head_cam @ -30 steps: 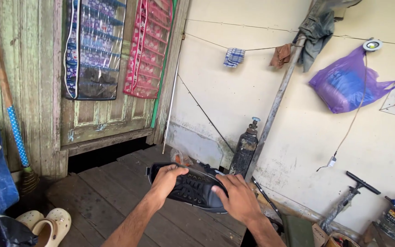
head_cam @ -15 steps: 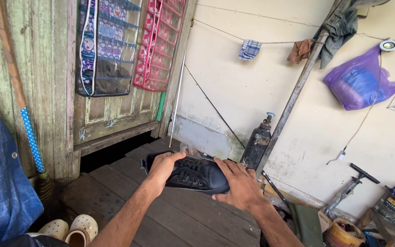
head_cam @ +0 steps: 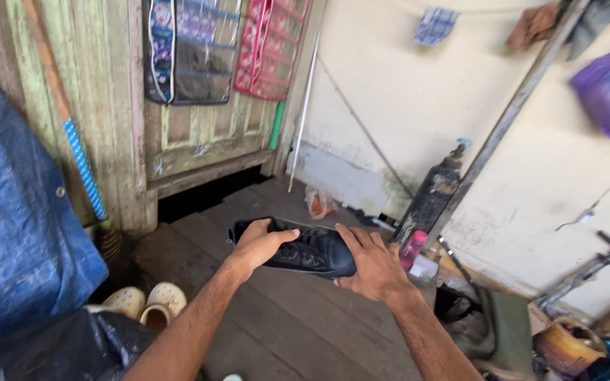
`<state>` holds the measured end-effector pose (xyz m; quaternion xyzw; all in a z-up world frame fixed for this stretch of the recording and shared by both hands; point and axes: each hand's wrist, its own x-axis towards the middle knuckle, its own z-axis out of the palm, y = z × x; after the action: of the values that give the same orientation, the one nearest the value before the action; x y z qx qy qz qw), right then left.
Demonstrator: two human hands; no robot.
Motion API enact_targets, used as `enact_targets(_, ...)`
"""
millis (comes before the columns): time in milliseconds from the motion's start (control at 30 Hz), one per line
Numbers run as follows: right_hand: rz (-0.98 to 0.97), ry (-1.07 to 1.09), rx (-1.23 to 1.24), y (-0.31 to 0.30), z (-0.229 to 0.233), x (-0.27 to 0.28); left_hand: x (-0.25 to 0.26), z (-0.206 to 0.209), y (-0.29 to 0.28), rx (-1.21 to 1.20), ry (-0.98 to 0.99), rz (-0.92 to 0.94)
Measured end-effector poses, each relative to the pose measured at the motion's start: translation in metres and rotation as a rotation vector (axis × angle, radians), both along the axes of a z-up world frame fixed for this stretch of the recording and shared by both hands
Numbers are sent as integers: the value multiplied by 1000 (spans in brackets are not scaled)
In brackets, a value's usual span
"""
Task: Cleaning a black shoe using a yellow sponge
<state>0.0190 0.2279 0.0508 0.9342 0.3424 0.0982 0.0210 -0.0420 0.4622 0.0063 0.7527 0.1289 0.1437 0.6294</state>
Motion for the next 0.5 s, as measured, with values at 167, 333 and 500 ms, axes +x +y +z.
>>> enact_targets(167, 19, 101, -33, 15, -57, 24, 19, -55, 0, 33, 82, 132)
enact_targets(333, 55, 171, -101, 51, -130, 71, 34, -100, 10, -22, 268, 277)
enact_targets(500, 170, 270, -45, 79, -175, 93, 41, -144, 25, -40, 333, 415)
